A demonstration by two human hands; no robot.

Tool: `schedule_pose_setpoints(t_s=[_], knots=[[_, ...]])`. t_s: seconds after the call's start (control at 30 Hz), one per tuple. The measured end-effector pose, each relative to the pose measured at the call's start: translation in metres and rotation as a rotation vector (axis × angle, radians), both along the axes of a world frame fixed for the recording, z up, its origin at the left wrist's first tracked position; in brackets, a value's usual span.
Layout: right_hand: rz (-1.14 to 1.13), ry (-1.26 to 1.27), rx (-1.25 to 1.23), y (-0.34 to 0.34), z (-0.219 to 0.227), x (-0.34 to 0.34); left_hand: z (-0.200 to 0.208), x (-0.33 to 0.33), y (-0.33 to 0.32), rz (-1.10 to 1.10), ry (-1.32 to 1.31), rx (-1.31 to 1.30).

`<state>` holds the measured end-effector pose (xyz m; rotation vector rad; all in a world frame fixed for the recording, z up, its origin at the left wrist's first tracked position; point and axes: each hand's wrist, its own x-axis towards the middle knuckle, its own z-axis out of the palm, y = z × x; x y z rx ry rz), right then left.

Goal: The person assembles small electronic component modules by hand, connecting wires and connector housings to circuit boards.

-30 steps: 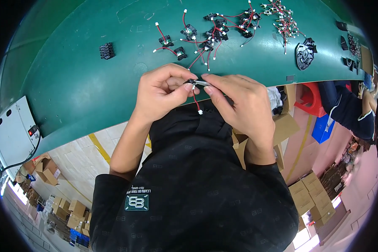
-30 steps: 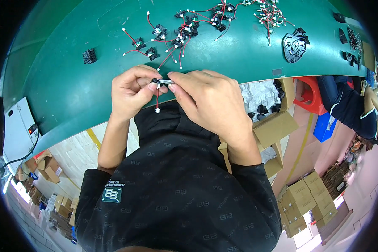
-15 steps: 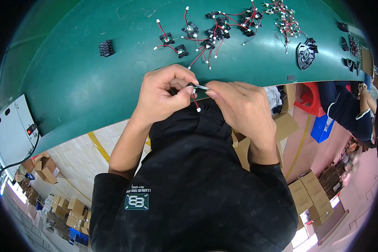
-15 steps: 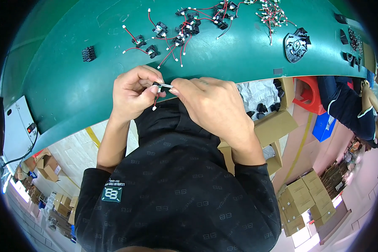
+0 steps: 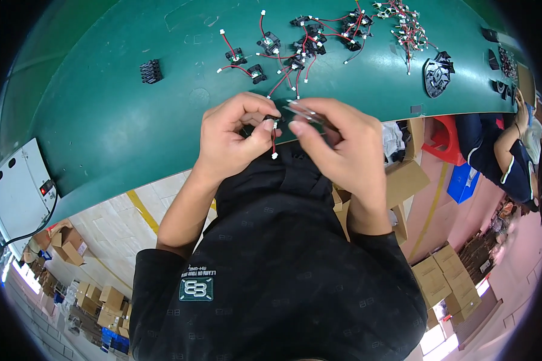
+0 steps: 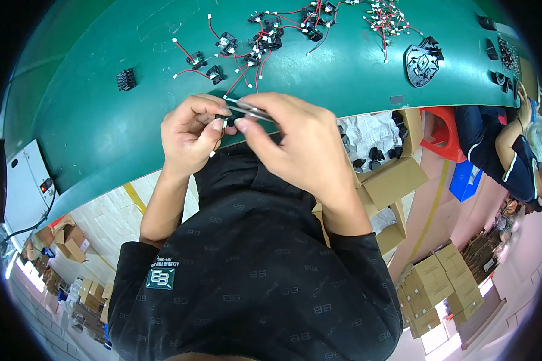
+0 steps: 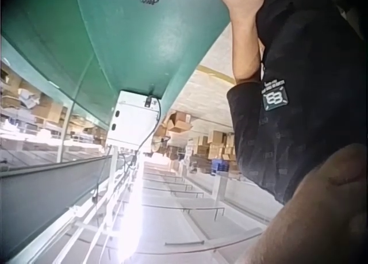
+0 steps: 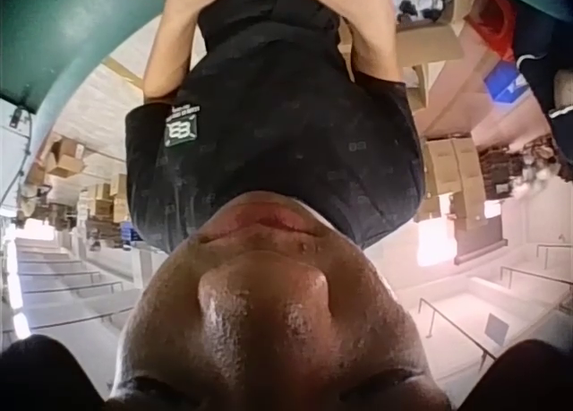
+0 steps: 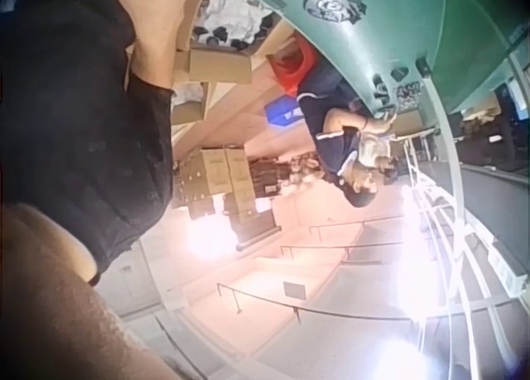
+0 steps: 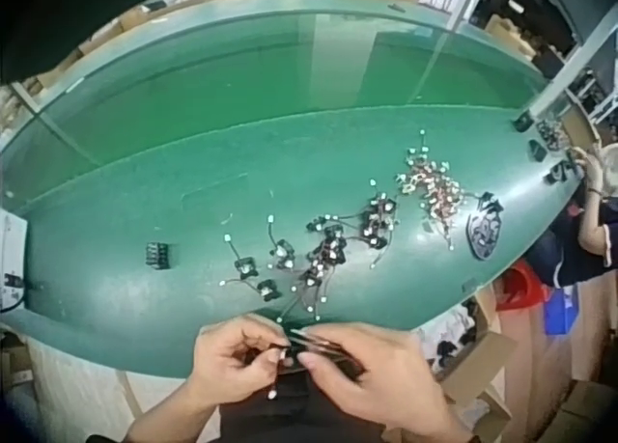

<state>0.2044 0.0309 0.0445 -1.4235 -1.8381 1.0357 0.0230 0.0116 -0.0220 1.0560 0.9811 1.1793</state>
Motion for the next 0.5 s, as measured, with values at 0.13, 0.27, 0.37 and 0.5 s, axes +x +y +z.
schedule_pose_setpoints(t_s=[0.13, 0.27, 0.37, 0.5], knots=[[-0.040, 0.038, -0.084, -0.003, -0.013, -0.010, 0.001, -0.003, 0.001, -0.028, 0.033, 0.058], [-0.047, 0.042, -0.144, -0.001, -0.016, -0.006, 0.002, -0.004, 0.005, -0.049, 0.105, 0.101], [-0.093, 0.057, -0.168, -0.001, -0.023, -0.002, 0.010, 0.002, 0.005, -0.023, 0.031, -0.022], [-0.210, 0.325, -0.276, -0.007, -0.034, -0.005, 0.007, 0.001, 0.002, 0.012, -0.035, -0.055]])
